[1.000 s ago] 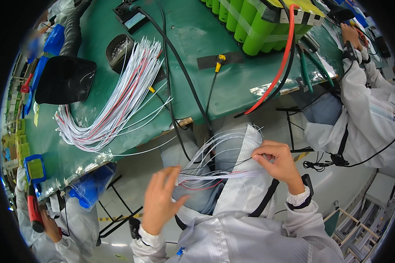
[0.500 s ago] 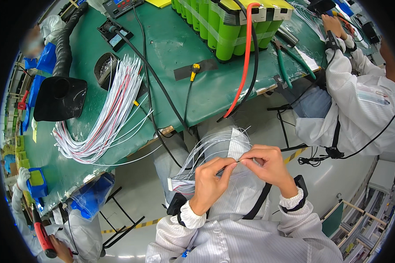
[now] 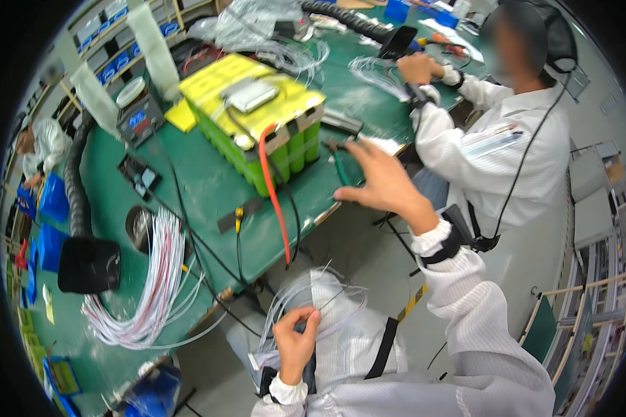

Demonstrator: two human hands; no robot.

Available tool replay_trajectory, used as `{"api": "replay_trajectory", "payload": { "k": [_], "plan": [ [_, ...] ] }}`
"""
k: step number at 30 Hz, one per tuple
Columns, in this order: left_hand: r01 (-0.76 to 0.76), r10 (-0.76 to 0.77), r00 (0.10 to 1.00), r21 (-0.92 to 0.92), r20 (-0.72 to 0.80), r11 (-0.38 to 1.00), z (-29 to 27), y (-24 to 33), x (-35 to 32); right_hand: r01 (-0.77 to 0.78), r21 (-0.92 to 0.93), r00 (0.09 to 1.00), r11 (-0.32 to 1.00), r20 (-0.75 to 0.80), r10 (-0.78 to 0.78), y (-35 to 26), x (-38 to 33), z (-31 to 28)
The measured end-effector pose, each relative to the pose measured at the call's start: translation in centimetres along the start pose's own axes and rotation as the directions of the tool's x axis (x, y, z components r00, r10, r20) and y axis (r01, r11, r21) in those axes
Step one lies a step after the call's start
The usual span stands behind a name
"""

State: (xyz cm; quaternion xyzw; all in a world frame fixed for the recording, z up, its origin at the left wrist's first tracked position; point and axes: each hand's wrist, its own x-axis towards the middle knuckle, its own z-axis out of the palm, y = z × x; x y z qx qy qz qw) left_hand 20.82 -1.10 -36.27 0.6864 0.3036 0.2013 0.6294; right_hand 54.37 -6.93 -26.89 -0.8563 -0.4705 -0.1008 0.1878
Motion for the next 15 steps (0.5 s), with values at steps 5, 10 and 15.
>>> {"api": "replay_trajectory", "payload": {
  "k": [5,10,15],
  "plan": [
    [0.010,-0.009,1.000,-0.058,0.006,0.998,0.5,0.4,0.2,-0.064,0.007,0.962,0.998,0.267,0.060,1.6,1.8,-1.4],
    [0.035,-0.036,0.999,-0.080,-0.003,0.996,0.2,0.5,0.1,-0.114,0.232,0.992,0.966,0.079,0.099,0.6,0.1,-3.4],
    [-0.080,0.081,0.996,0.010,-0.022,0.997,0.3,0.9,0.1,-0.412,0.859,0.910,0.305,0.405,0.088,-4.2,-11.0,-3.7]
  ]
}}
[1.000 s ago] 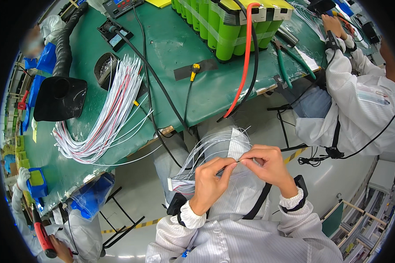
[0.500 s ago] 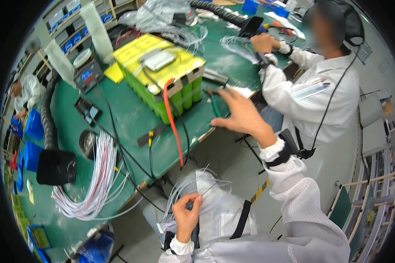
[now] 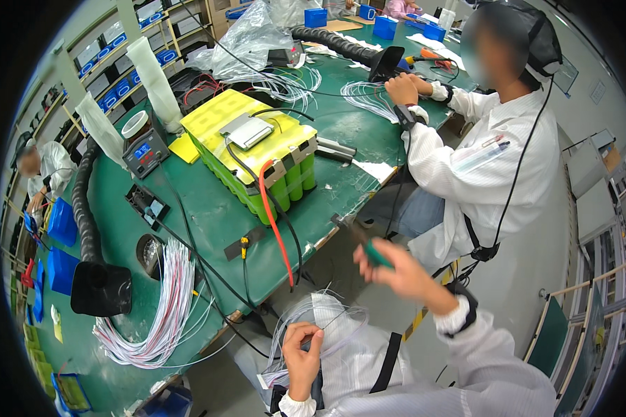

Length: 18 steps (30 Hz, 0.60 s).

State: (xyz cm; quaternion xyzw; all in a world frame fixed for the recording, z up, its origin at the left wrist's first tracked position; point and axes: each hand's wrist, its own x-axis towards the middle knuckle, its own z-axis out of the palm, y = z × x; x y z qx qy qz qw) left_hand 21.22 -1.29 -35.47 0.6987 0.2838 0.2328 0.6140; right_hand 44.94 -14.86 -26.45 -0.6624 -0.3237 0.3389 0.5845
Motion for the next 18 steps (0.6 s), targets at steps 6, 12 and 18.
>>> {"api": "replay_trajectory", "payload": {
  "k": [6,12,18],
  "plan": [
    [0.210,-0.202,0.977,-0.139,0.071,0.968,-0.2,0.4,-0.7,-0.430,0.317,0.889,0.845,0.312,0.335,5.0,-11.0,7.4],
    [0.245,-0.213,0.964,-0.224,0.158,0.943,-0.2,0.8,-0.3,-0.464,0.154,0.871,0.872,0.258,0.418,5.9,-11.5,8.2],
    [0.327,-0.279,0.944,-0.383,0.177,0.864,-0.6,1.4,-0.7,-0.459,-0.002,0.849,0.888,0.293,0.440,5.0,-10.4,7.9]
  ]
}}
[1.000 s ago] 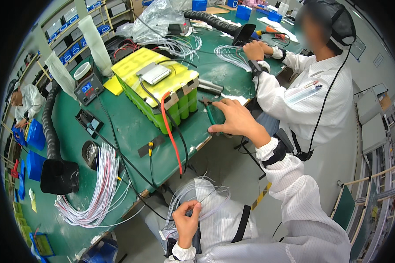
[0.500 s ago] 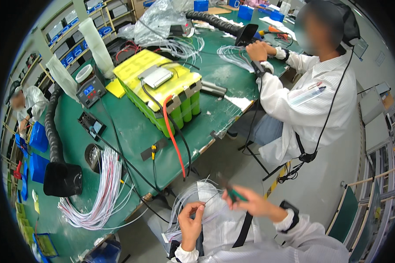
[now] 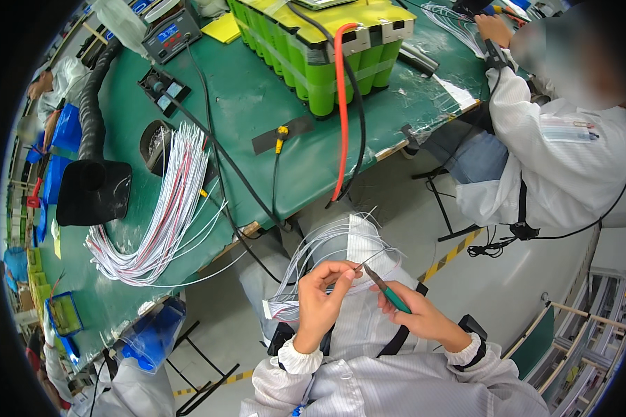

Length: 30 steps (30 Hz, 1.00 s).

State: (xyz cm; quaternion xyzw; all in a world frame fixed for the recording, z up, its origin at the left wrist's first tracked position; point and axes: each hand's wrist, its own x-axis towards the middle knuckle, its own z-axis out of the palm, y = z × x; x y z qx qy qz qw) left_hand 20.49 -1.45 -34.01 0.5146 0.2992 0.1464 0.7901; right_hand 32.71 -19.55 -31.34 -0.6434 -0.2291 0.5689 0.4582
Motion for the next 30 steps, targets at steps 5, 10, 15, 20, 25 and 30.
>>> {"api": "replay_trajectory", "payload": {
  "k": [5,10,15,20,25,30],
  "plan": [
    [-0.003,0.003,1.000,-0.008,0.000,1.000,-0.4,-0.6,-0.2,0.002,-0.024,1.000,1.000,0.026,-0.001,0.4,-0.3,0.5],
    [-0.016,0.016,1.000,-0.003,0.021,1.000,-0.6,-0.7,-0.3,0.015,-0.032,1.000,0.999,0.021,-0.014,0.0,0.0,0.6],
    [-0.008,0.009,0.999,-0.029,0.045,1.000,-0.8,-0.9,0.0,-0.001,0.018,1.000,1.000,0.020,0.001,-0.2,0.2,0.5],
    [0.003,-0.001,0.999,-0.060,0.038,0.998,-0.8,-0.6,-0.1,-0.013,0.017,1.000,1.000,0.010,0.013,-0.2,0.4,0.5],
    [0.008,-0.005,0.999,-0.053,0.042,0.999,-1.0,-0.8,-0.1,-0.022,0.000,1.000,1.000,0.004,0.022,-0.4,0.5,0.6],
    [0.000,0.001,0.999,-0.035,0.044,0.999,-1.1,-0.8,-0.1,-0.027,-0.028,1.000,0.999,-0.012,0.027,-0.6,0.5,0.7]
  ]
}}
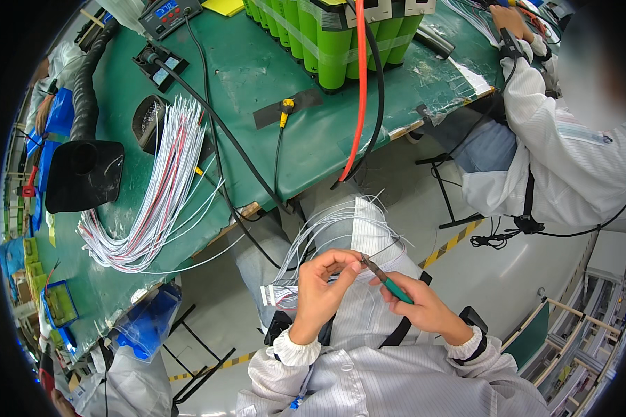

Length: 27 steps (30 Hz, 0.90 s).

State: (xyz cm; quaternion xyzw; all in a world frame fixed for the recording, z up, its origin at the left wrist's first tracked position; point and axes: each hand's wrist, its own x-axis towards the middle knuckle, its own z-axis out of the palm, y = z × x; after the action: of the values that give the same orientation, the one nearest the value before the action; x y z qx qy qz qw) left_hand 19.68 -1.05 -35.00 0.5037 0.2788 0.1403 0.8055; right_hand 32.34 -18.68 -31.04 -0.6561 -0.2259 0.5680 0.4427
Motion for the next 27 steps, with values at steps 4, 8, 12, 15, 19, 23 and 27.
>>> {"api": "replay_trajectory", "payload": {
  "k": [4,8,12,15,19,23,27],
  "plan": [
    [0.004,-0.004,1.000,-0.010,0.001,1.000,0.0,0.0,0.0,-0.010,-0.001,1.000,1.000,-0.001,0.010,0.1,0.0,0.0],
    [0.000,0.000,1.000,-0.013,-0.003,1.000,0.1,-0.2,0.0,-0.018,-0.055,0.999,0.998,-0.029,0.016,-0.3,0.0,0.0],
    [-0.023,0.023,1.000,0.037,0.007,0.999,0.2,-0.3,0.1,0.072,-0.169,0.989,0.983,-0.119,-0.093,0.6,0.2,0.5],
    [-0.023,0.024,1.000,0.060,-0.013,0.998,0.3,-0.4,0.2,-0.008,-0.204,0.990,0.979,-0.142,-0.022,0.7,0.2,0.6],
    [-0.013,0.014,1.000,0.133,-0.008,0.991,0.4,0.5,-0.1,0.038,-0.305,0.966,0.952,-0.234,-0.114,0.6,0.5,0.5],
    [-0.085,0.086,0.989,0.014,-0.124,0.996,-0.8,2.4,-1.3,-0.001,-0.341,0.921,0.940,-0.367,-0.132,0.5,0.4,-4.2],
    [-0.290,0.288,0.946,0.005,-0.149,0.957,-2.4,4.8,-3.3,0.184,-0.324,0.909,0.928,-0.302,-0.286,-3.6,0.5,-8.0]
  ]
}}
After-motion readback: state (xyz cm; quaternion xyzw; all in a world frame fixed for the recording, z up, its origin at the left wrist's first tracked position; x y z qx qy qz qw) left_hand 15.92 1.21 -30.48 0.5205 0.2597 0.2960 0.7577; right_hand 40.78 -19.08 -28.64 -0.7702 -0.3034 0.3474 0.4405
